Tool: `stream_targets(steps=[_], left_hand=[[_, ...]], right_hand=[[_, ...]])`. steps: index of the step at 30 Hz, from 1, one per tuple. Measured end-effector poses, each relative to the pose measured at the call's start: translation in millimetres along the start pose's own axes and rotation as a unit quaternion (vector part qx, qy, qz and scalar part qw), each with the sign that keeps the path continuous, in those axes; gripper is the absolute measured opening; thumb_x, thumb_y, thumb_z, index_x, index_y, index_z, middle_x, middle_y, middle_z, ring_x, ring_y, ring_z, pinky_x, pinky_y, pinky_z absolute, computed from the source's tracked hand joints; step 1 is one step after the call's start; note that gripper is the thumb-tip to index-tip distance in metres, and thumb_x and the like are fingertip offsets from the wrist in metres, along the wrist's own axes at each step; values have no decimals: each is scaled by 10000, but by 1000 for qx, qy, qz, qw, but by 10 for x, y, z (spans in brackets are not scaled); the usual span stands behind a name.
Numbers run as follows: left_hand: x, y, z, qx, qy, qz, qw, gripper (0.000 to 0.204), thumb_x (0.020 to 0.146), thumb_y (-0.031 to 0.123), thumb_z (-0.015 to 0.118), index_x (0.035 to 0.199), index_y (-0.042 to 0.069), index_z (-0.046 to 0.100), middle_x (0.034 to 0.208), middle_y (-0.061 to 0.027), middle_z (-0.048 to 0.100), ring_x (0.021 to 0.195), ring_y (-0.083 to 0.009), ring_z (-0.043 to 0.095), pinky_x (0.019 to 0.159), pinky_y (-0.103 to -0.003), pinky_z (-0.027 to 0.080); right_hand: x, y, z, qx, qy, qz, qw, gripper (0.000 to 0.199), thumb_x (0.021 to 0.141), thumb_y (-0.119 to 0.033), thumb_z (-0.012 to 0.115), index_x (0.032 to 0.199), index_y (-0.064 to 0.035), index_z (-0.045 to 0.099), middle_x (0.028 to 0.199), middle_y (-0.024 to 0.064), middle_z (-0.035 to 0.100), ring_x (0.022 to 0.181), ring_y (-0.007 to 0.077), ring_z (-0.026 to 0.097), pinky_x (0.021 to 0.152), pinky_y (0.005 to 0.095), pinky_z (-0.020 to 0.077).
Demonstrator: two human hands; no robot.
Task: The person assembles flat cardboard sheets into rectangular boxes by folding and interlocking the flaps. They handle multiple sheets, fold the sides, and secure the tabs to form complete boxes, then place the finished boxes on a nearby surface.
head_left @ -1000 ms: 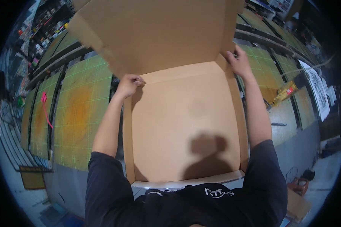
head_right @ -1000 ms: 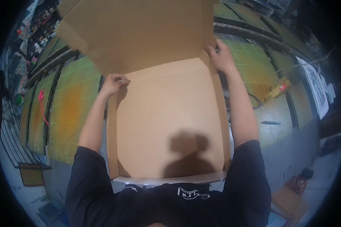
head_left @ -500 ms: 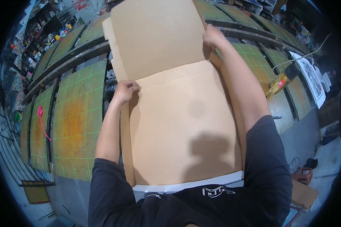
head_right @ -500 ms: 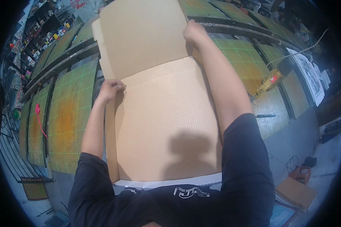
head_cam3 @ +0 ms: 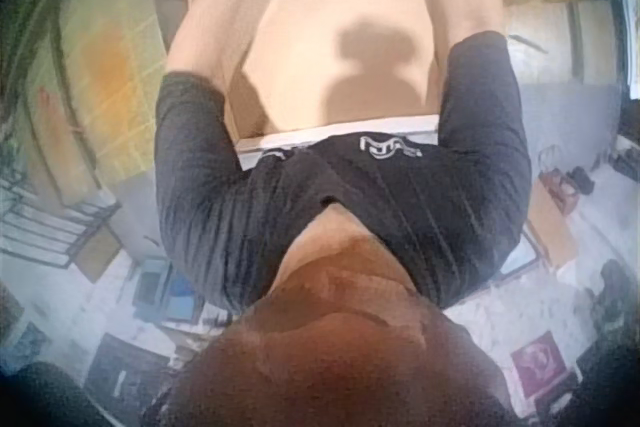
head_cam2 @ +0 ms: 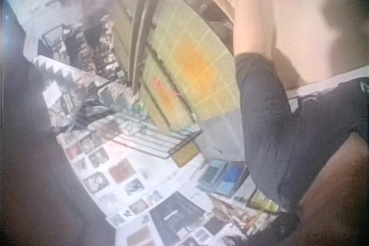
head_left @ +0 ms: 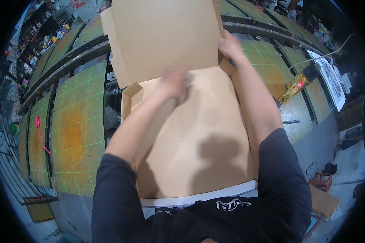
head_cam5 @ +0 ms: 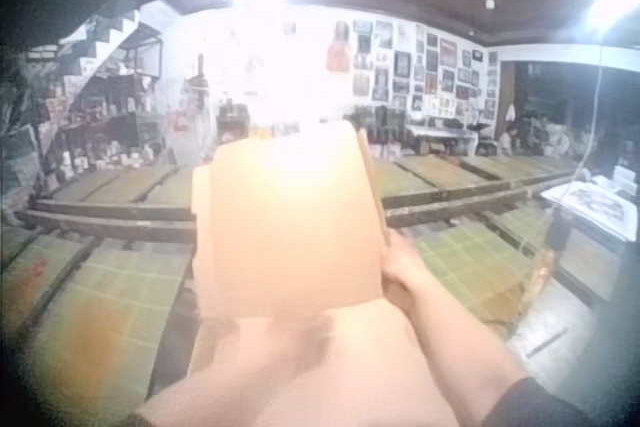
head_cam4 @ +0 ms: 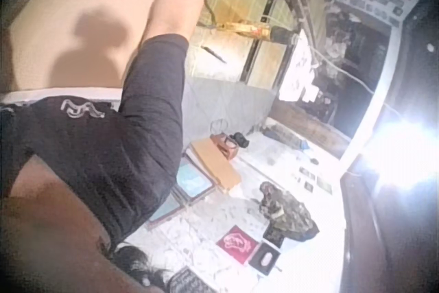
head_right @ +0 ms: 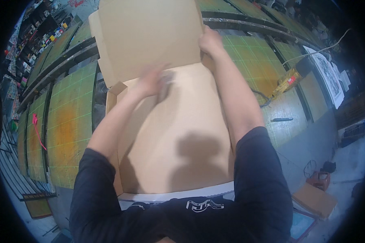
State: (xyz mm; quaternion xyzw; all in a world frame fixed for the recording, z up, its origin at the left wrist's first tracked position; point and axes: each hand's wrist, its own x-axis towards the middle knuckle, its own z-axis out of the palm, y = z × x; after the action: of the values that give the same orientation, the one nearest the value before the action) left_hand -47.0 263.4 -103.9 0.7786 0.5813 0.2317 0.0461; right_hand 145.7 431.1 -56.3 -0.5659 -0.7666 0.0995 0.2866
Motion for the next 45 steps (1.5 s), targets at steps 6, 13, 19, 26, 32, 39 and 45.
stream_targets(steps=[6,13,19,26,32,39,45], left_hand=[[950,652,799,-367,54,-90,924,505,811,77,601,1277,41,411,1229,-198,498,1128,-296,500,954,-357,392],[705,528,993,-287,-19,-114,951,134,849,115,599,938,17,617,817,-125,649,748,-182,607,701,-304,466],[687,415,1400,-312,81,-88,942,110,867,84,560,871,-14,609,763,-105,650,664,-138,575,638,-283,456],[883,487,1447,-400,136,-90,902,122,859,95,591,924,1,634,731,-70,633,646,-115,574,594,-260,457],[818,457,1428,-331,45,-123,934,153,844,118,613,916,-16,629,778,-100,656,692,-160,613,654,-286,476],[730,626,1330,-366,136,-156,907,119,787,79,605,897,36,620,872,-157,596,779,-331,591,706,-400,470],[900,749,1319,-389,222,-291,846,245,835,105,579,1035,-37,574,975,-201,618,923,-274,614,790,-345,467]], right_hand=[[-38,-9,67,43,6,-40,998,415,804,-155,458,1207,-68,501,1056,244,594,1001,377,567,876,450,446],[-26,316,86,47,-33,-42,997,461,814,-167,483,1240,2,436,1064,272,580,1001,388,566,875,450,447],[5,466,201,170,-91,9,981,453,819,-199,508,1205,21,417,1046,281,583,988,402,573,835,442,459],[124,567,248,190,-22,-89,977,386,821,-191,505,1129,34,449,1007,270,595,960,387,590,810,412,470],[371,437,207,229,-168,98,954,282,818,-97,460,1080,-37,547,641,75,558,411,155,457,340,297,341],[515,521,458,146,-127,65,979,315,808,-102,468,1112,-29,513,619,84,541,397,165,464,329,303,338],[234,479,178,218,-97,9,971,405,820,-90,444,1223,-47,435,736,90,577,459,158,496,360,289,366]])
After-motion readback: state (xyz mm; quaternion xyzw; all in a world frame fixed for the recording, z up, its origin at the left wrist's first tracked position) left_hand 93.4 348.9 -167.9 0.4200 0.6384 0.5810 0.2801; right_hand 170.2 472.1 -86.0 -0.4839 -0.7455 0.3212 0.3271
